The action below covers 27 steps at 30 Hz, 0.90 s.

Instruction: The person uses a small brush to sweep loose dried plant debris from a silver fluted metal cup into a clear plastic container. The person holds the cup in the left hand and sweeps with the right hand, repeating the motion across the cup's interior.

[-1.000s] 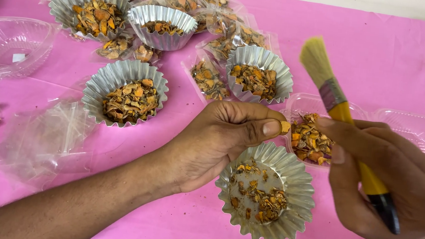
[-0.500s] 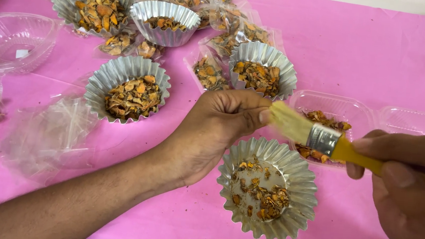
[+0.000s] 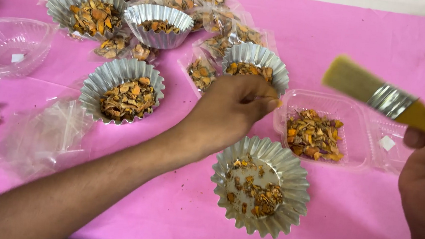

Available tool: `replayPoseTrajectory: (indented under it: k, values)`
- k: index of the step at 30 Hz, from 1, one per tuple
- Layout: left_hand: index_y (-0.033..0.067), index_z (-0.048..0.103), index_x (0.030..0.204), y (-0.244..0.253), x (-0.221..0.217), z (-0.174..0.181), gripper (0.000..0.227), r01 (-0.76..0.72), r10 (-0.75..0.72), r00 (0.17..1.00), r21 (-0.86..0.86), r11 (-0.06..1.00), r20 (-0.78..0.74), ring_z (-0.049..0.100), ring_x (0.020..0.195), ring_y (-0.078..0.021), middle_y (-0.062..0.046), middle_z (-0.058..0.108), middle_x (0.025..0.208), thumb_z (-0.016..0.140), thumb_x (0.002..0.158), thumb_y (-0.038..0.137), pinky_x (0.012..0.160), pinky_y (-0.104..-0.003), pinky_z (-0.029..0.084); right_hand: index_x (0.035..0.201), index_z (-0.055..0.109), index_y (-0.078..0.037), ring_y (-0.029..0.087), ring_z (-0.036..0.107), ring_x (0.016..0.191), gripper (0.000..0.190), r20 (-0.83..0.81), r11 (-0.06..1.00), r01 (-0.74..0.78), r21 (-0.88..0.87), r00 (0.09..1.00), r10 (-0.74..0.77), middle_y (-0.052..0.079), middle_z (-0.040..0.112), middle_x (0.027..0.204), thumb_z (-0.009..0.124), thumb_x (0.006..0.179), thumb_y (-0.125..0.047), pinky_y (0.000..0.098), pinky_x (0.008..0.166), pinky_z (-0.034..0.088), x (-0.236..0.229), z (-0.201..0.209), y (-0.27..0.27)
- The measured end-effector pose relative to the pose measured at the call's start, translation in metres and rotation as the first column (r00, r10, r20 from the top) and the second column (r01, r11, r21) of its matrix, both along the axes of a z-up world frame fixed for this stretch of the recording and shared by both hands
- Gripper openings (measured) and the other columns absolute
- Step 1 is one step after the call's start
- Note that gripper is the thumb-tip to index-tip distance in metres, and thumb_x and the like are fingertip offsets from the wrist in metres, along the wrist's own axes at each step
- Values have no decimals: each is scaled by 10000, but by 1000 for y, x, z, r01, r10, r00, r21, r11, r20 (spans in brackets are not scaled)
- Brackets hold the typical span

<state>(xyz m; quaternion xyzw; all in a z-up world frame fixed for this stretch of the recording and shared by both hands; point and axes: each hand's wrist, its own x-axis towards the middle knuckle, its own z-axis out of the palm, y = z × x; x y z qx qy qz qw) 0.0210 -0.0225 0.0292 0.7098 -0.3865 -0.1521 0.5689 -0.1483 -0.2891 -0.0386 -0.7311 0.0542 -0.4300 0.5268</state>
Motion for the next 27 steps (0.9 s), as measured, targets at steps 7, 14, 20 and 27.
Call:
replayPoseTrajectory:
  k: [7, 14, 20, 27]
  values:
    - [106, 468, 707, -69, -15, 11, 166, 99, -217, 949, 435, 895, 230, 508, 616, -203, -92, 593, 686, 385, 805, 1, 482, -410, 329, 1285, 556, 193, 284, 567, 903, 348, 54, 977, -17, -212, 998, 29, 272, 552, 1223, 423, 1186, -112, 315, 914, 463, 13, 17, 22]
    - [112, 463, 962, -61, -13, 10, 44, 129, -366, 884, 602, 788, 290, 498, 569, -172, -72, 524, 766, 439, 989, 86, 468, -386, 342, 1099, 533, 261, 341, 642, 757, 155, 167, 906, -17, -422, 981, 97, 337, 601, 923, 395, 1082, 192, 371, 732, 507, 18, 56, 79]
    - [60, 707, 1022, 9, -11, 27, 208, 313, -550, 724, 513, 799, 415, 678, 902, -293, -127, 734, 1001, 510, 979, 109, 797, -433, 483, 1150, 497, 255, 394, 717, 824, 337, 196, 904, -3, -428, 976, 96, 324, 590, 1019, 363, 1191, -51, 389, 764, 539, 19, 70, 85]
    - [93, 362, 1405, 33, -20, 25, 482, 250, -444, 896, 812, 527, 12, 536, 814, -221, -88, 546, 872, 566, 1032, 320, 685, -425, 466, 1161, 683, 189, 121, 355, 480, 249, -44, 807, -155, -569, 986, 158, 109, 586, 682, 507, 1085, 30, 260, 509, 281, 21, 76, 97]
